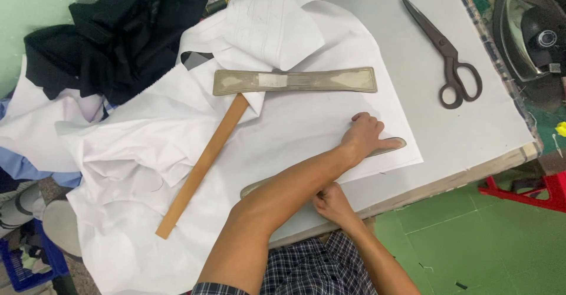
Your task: The person cuts a large piece of white fabric along pre-drawn lines using shears. After cutting, the person uses a wooden ruler and a pencil to draw straight lines on the remaining fabric.
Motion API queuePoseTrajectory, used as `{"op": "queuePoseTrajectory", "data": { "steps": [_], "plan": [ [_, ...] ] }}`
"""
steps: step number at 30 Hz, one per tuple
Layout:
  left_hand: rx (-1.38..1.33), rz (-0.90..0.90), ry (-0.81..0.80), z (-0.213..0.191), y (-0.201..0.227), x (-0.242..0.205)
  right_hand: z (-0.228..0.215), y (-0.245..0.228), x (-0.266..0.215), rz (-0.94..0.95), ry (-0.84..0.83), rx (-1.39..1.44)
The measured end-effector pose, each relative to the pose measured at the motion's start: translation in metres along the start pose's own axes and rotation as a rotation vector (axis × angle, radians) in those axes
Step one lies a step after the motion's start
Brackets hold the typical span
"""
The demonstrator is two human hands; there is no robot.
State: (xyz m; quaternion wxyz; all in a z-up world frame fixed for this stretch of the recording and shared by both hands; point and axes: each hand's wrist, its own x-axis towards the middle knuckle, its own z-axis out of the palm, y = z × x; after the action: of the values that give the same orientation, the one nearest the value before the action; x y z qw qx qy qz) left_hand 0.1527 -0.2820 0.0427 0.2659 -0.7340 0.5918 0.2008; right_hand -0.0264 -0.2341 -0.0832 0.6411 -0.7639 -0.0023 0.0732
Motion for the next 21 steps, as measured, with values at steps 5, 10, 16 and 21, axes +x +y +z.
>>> {"op": "queuePoseTrajectory", "data": {
  "steps": [5,10,16,21],
  "plan": [
    [-0.017,0.01,0.043,0.004,-0.003,0.001,0.003,-0.025,0.012,-0.027,-0.051,-0.067],
    [0.023,0.038,0.031,0.012,-0.004,0.009,-0.071,-0.098,0.027,-0.062,-0.059,-0.216],
    [0.061,0.036,-0.061,-0.011,-0.011,-0.004,-0.289,-0.14,0.018,0.134,0.087,-0.799],
    [0.109,-0.019,-0.154,-0.016,0.002,-0.009,-0.34,-0.147,-0.01,0.241,0.336,-0.604]
  ]
}}
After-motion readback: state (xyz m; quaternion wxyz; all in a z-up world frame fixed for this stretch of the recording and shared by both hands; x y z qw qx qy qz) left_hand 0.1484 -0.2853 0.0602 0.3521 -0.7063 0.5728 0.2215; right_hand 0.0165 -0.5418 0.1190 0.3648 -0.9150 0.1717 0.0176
